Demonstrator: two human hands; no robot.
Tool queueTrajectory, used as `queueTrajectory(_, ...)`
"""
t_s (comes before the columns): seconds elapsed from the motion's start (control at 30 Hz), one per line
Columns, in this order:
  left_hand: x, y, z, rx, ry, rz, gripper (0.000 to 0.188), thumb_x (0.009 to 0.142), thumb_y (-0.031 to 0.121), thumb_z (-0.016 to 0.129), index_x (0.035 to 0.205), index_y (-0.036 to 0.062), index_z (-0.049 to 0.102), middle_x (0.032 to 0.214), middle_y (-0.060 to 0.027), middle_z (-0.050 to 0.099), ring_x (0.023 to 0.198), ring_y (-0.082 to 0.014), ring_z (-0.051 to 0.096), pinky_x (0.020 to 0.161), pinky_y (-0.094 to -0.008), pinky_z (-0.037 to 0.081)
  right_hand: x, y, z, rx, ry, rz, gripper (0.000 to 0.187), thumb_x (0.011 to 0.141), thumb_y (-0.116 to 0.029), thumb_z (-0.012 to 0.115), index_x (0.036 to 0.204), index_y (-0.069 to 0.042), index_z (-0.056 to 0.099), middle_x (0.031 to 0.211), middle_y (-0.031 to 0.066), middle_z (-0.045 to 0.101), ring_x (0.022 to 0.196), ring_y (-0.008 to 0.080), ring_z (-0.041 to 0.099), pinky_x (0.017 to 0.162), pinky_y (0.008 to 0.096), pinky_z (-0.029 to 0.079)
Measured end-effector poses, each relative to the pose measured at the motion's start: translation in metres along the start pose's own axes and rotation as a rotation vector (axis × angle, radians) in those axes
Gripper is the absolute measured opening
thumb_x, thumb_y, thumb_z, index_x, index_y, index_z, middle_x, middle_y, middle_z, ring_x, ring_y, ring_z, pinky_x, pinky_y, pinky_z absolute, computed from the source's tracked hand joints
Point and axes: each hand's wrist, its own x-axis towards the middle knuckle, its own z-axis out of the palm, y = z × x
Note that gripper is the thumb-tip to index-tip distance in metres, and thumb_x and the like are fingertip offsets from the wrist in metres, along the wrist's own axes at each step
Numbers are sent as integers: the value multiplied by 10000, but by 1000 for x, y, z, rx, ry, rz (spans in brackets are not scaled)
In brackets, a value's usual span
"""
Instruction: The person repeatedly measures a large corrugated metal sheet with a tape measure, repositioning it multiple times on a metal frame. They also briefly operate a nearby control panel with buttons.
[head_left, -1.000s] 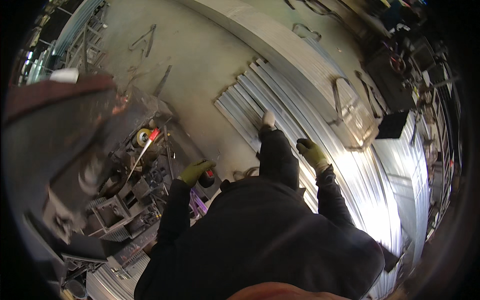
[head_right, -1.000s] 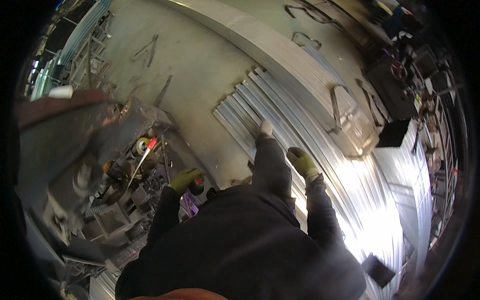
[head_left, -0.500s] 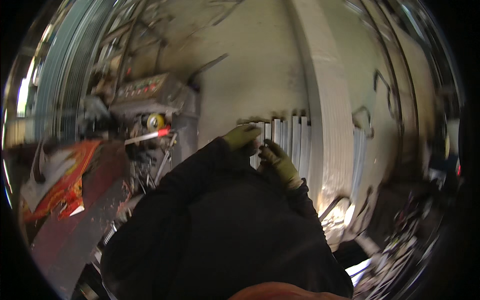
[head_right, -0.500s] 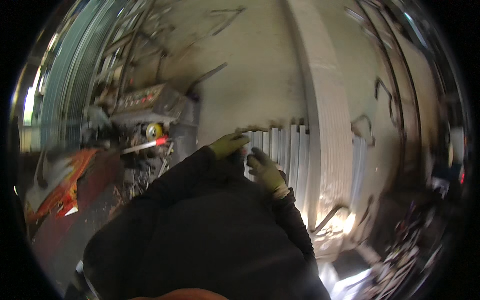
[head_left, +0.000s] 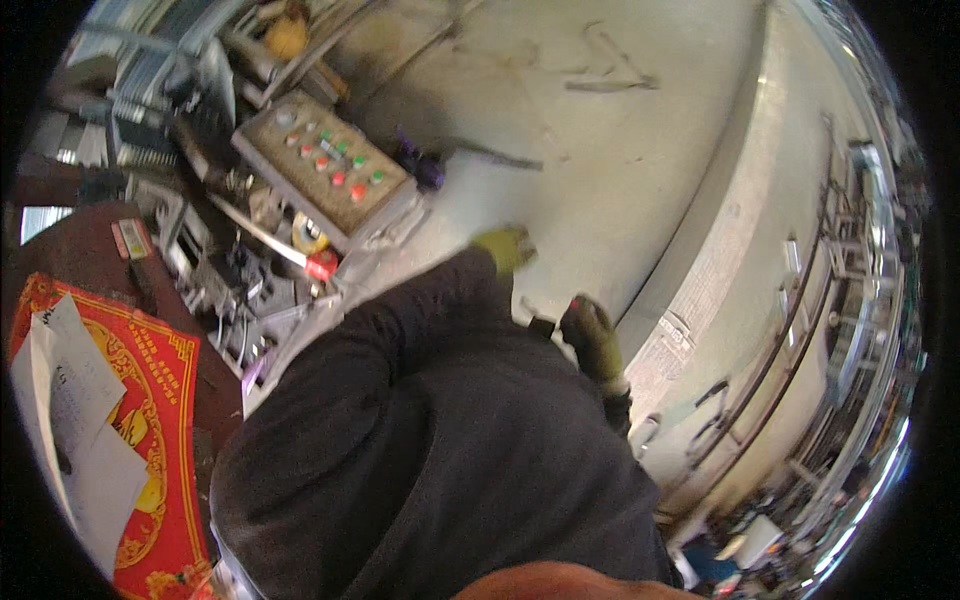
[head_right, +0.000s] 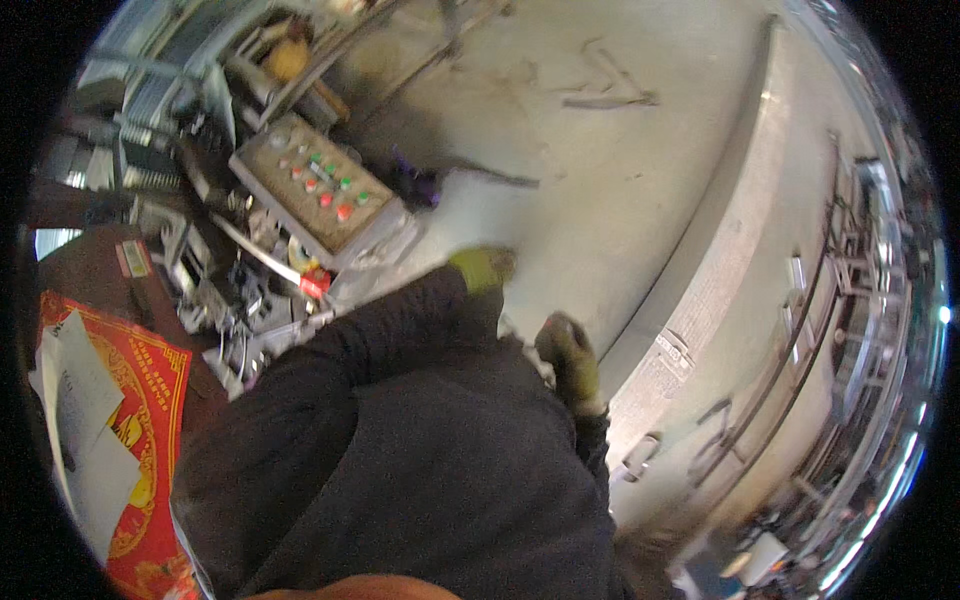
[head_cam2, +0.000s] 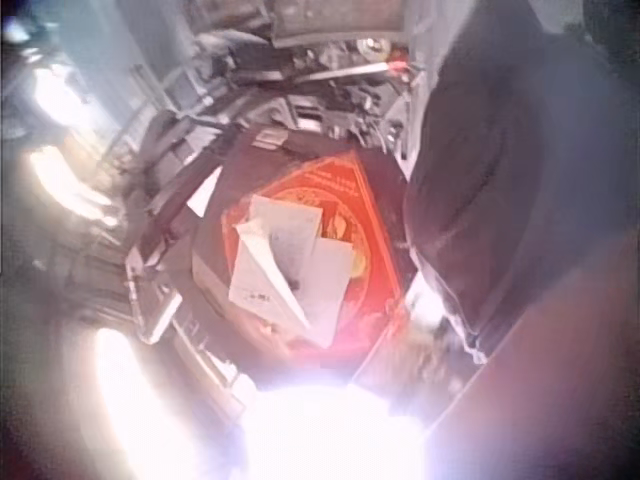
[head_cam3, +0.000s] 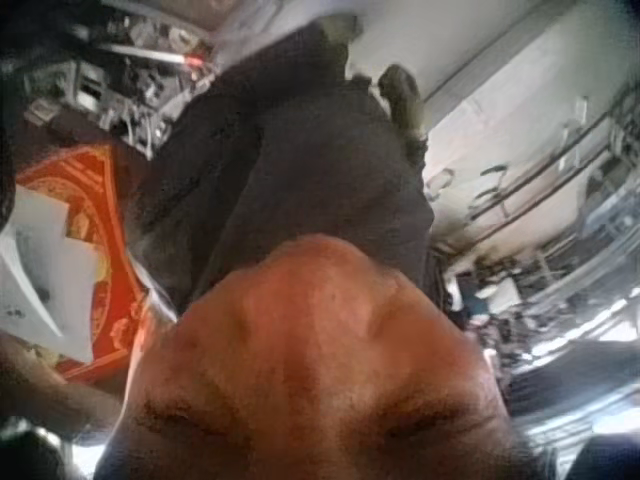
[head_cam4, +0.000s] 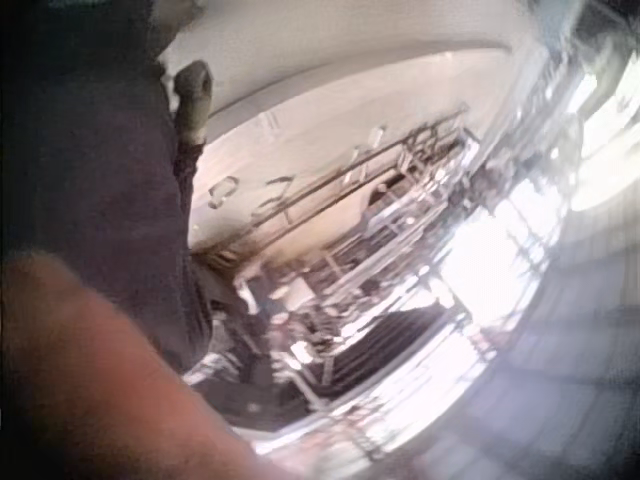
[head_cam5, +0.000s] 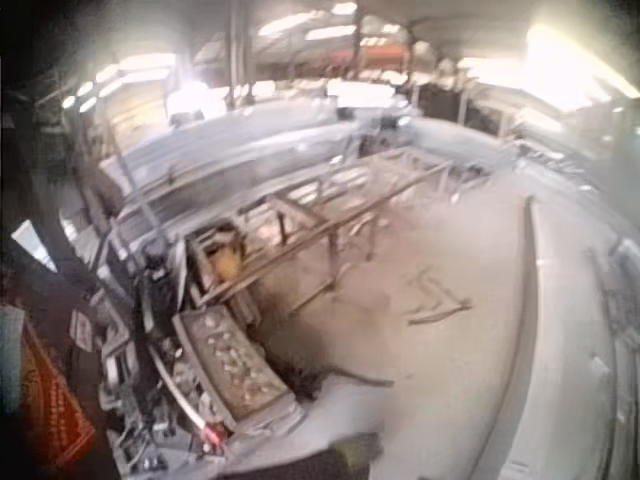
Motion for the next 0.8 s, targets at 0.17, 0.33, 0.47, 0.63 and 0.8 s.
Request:
queueTrajectory(0.17,25,-77,-110,136,463,-346,729,914,513,592,1454,40,471,1460,-277,492,1237,-453,589,1057,-499,481,92,-117,61,-224,-91,143,431,996,-264,640,1331,2,581,1118,71,631,1013,169,612,899,293,510)
queueTrajectory(0.33,14,-127,-156,-58,629,-682,756,909,547,603,1465,56,461,1575,-280,366,1274,-468,566,1044,-511,488,188,-188,119,-480,-297,289,387,966,-211,683,1290,-7,630,1160,63,651,1035,150,607,898,284,499)
queueTrajectory(0.47,14,-149,-178,-41,668,-948,792,906,561,609,1492,58,432,1616,-257,314,1302,-440,559,1042,-514,490,261,-215,149,-660,-624,203,368,994,-232,635,1281,-2,625,1208,83,646,1095,180,606,935,311,496)
queueTrajectory(0.63,32,-156,-205,-141,688,-1082,796,898,559,609,1498,68,429,1630,-238,295,1312,-421,557,1035,-526,492,355,-256,179,-1067,-990,-82,371,947,-84,659,1305,-11,595,1244,106,629,1108,201,626,948,314,507)
queueTrajectory(0.8,58,-164,-240,-236,729,-1240,803,857,576,635,1466,81,464,1663,-210,235,1302,-382,576,1035,-497,501,423,-334,221,-1296,-1217,-409,374,896,32,662,1264,-8,606,1196,120,635,1063,215,649,888,309,529)
